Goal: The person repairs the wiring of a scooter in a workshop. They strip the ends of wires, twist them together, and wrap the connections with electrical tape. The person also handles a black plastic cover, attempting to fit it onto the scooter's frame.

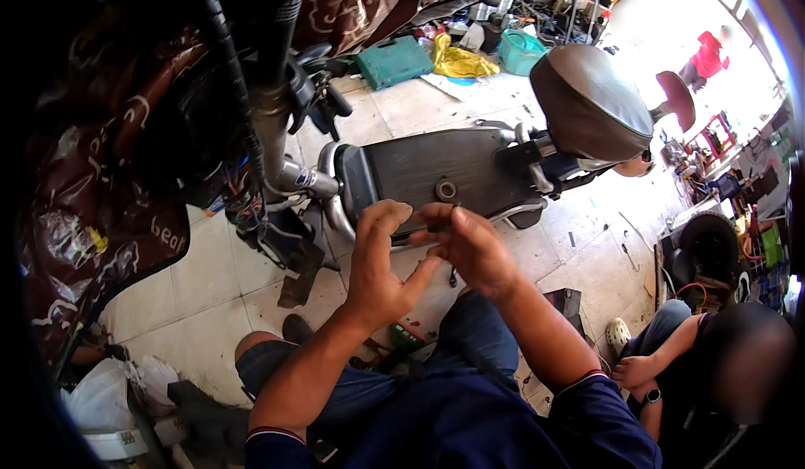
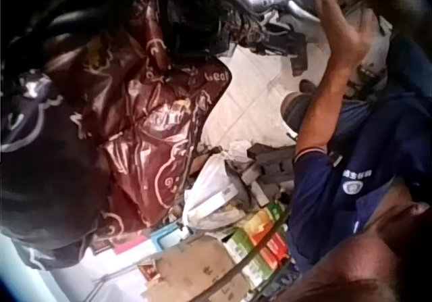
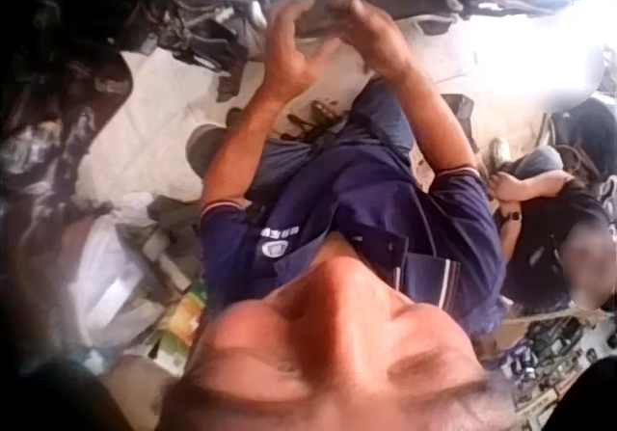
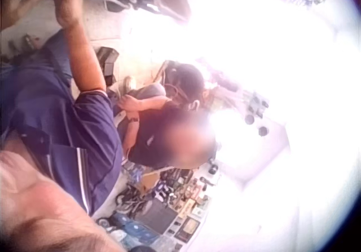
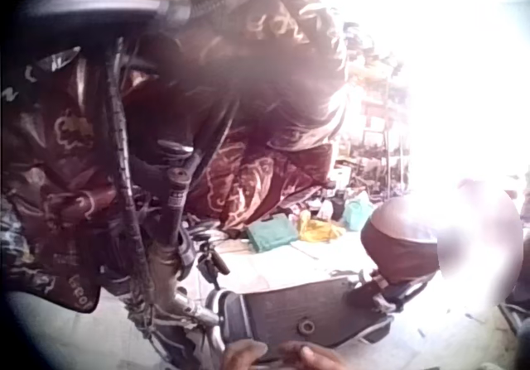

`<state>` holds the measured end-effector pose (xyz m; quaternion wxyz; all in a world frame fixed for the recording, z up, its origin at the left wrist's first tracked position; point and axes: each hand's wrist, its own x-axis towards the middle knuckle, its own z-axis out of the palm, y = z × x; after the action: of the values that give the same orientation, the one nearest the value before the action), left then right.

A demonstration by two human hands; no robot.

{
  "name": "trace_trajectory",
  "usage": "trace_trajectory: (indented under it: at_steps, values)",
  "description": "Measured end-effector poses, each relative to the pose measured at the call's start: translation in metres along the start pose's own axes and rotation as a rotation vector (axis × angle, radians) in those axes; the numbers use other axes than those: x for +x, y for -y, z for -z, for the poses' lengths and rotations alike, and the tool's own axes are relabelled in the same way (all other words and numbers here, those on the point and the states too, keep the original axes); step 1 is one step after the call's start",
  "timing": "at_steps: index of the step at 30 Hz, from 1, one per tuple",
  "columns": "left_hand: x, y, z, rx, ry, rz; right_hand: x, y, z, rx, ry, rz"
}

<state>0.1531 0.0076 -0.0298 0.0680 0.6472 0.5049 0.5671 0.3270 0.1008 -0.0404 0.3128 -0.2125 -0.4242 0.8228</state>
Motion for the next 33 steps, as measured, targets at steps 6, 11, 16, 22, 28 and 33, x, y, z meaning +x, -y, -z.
trace_trajectory:
  at_steps: [6, 11, 16, 22, 28, 33]
  values:
    - [0.011, -0.014, -0.043, -0.030, 0.007, -0.019, -0.023, 0.023, -0.007, -0.041, -0.029, 0.028]
    - [0.015, 0.005, -0.041, -0.197, 0.083, 0.001, -0.023, 0.017, 0.002, 0.006, 0.007, 0.090]
    - [0.013, 0.023, -0.038, -0.217, 0.163, 0.090, -0.039, 0.022, 0.015, -0.339, 0.092, 0.168]
    - [0.012, 0.009, -0.045, -0.398, 0.347, 0.144, -0.057, 0.034, 0.005, -0.685, -0.267, 0.207]
    - [0.011, -0.042, 0.022, -0.462, 0.179, 0.233, -0.025, 0.069, -0.034, -0.418, -0.205, 0.294]
    - [0.047, -0.061, 0.097, -0.324, -0.294, -0.050, -0.010, 0.111, -0.068, -0.250, -0.076, 0.387]
